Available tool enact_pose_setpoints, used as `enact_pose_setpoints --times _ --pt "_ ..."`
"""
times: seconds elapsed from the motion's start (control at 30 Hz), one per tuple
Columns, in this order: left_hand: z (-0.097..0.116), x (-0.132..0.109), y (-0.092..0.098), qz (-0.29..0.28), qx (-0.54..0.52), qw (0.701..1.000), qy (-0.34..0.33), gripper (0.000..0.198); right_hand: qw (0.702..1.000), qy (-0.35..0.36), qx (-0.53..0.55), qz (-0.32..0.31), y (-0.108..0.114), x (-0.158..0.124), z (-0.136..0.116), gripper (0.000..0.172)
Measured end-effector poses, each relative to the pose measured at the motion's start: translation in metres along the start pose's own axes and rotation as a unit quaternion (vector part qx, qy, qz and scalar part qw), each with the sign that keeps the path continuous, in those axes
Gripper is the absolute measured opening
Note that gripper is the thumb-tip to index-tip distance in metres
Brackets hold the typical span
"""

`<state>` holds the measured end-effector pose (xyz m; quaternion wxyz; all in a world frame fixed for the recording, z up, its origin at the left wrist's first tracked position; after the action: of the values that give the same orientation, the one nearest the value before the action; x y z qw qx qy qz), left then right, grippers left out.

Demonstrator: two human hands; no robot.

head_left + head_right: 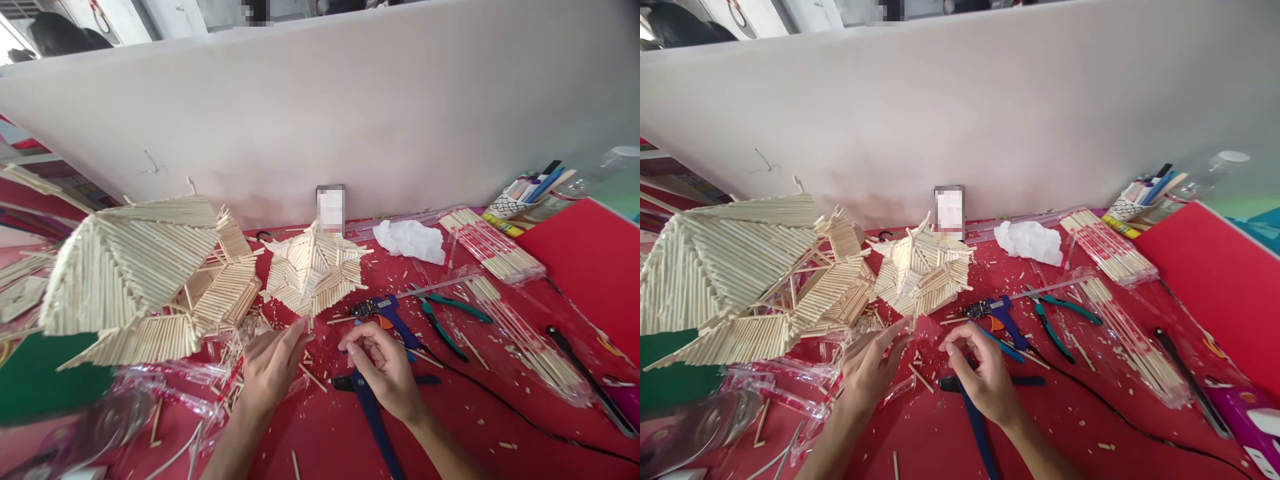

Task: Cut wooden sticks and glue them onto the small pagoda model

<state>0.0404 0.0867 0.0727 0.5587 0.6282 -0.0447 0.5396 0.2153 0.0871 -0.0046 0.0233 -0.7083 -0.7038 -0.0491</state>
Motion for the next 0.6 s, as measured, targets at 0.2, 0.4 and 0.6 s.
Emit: enact_pose_setpoints --times 0.2,0.4,0.6 --pt "-0.002 0.000 -0.001 0.003 0.002 1.000 0.004 0.035 1.000 -0.002 -0.018 0.018 0.010 0.000 0.003 0.014" --pt "-0.001 -0.002 0.001 0.015 -0.003 1.000 -0.008 0.039 0.990 0.016 -0.133 0.039 0.034 0.009 -0.016 0.016" --pt "0.001 -0.012 0.001 0.018 -0.045 0.999 -0.016 0.030 0.869 -0.034 -0.473 -0.143 0.016 -0.017 -0.016 0.029"
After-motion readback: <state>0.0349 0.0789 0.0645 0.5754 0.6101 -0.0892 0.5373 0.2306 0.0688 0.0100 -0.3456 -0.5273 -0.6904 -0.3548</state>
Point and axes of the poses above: each hand's wrist, its own x-axis towards the middle knuckle, its own y-axis out of the back of the hand, z = x × y, the point moved 10 cm from there along x, towards the middle knuckle, and after that the axes turned 1 degree about -y, right-handed, at the moved point
